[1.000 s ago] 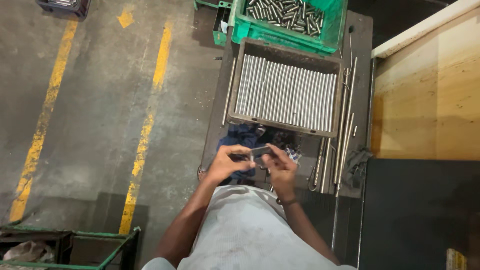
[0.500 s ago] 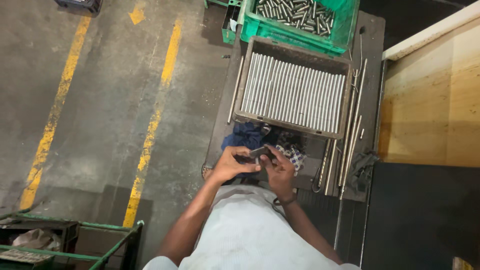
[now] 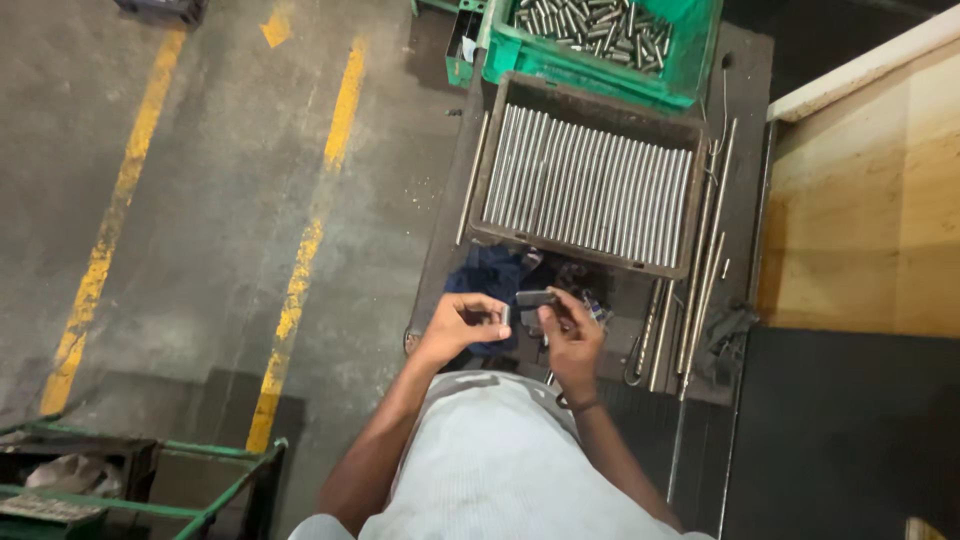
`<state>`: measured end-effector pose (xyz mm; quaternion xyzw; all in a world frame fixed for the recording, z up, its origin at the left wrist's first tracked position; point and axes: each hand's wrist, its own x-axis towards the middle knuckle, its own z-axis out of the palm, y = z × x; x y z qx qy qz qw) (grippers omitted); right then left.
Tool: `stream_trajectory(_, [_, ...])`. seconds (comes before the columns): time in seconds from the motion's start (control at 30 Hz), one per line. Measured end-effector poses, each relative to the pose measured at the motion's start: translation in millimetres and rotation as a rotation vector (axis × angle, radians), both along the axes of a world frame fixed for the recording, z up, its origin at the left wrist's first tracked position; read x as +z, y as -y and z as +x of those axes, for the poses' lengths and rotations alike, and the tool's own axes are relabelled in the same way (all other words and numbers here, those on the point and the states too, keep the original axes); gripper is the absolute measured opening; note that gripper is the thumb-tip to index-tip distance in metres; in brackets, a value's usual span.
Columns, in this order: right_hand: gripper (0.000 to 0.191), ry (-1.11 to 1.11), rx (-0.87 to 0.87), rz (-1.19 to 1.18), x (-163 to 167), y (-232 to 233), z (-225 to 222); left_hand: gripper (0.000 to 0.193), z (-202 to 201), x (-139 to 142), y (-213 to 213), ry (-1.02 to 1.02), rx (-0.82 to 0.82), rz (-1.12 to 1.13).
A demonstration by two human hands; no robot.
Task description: The person works at a lathe in a machine shop. They open the lathe door, handle small metal parts and tooling, use a wrench-like tool on the machine, retrieve components from bins and drawers, and place parts into a green tray.
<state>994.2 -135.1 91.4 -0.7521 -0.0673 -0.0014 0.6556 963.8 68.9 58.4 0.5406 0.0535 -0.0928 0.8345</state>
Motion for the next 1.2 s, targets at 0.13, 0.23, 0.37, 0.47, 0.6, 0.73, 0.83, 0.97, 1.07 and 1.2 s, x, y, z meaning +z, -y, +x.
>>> stream_trajectory(0.13, [0.033, -0.084, 0.041, -0.036, -3.0, 2.5, -3.2, 0.025, 0.3, -5.1, 4.1, 0.012, -0.019, -0.001])
stream_trajectory(0.23, [0.034, -0.163, 0.104, 0.013, -10.0, 1.5, -2.4, 0.024, 2.3, -6.1, 10.9, 0.029, -0.052, 0.003])
stream_trajectory(0.37, [0.032, -0.177, 0.116, 0.152, -14.7, 5.4, 3.1, 0.019, 3.9, -4.1, 13.7, -0.011, -0.062, -0.1])
stream_trajectory(0.47, [0.033, -0.162, 0.076, 0.22, -11.3, 9.1, 4.1, 0.018, 5.7, -1.7, 12.6, 0.032, -0.032, -0.013])
stream_trajectory(0.6, [0.038, -0.237, 0.057, 0.164, -1.7, 7.7, 1.5, 0.021, 10.6, 0.3, 11.3, 0.022, -0.025, -0.01])
stream_trajectory(0.73, [0.035, -0.261, 0.097, 0.225, 4.6, 3.4, 1.7, 0.021, 13.9, 0.0, 11.2, -0.041, -0.048, 0.063])
stream_trajectory(0.83, [0.036, -0.281, 0.12, 0.218, 4.3, 3.0, 3.3, 0.022, 16.1, -1.6, 13.8, -0.065, -0.09, -0.055])
stream_trajectory(0.97, [0.035, -0.207, 0.122, 0.207, -6.2, 9.9, 9.8, 0.024, 22.2, -5.1, 18.2, -0.03, -0.016, 0.059])
stream_trajectory(1.07, [0.031, -0.239, -0.011, 0.249, -28.2, 23.9, 18.8, 0.025, 28.2, -8.1, 12.3, -0.027, 0.106, 0.079])
stream_trajectory(1.2, [0.025, -0.488, 0.011, 0.277, -80.5, 58.1, 31.6, 0.027, 32.7, -10.7, -2.3, -0.074, 0.298, 0.166])
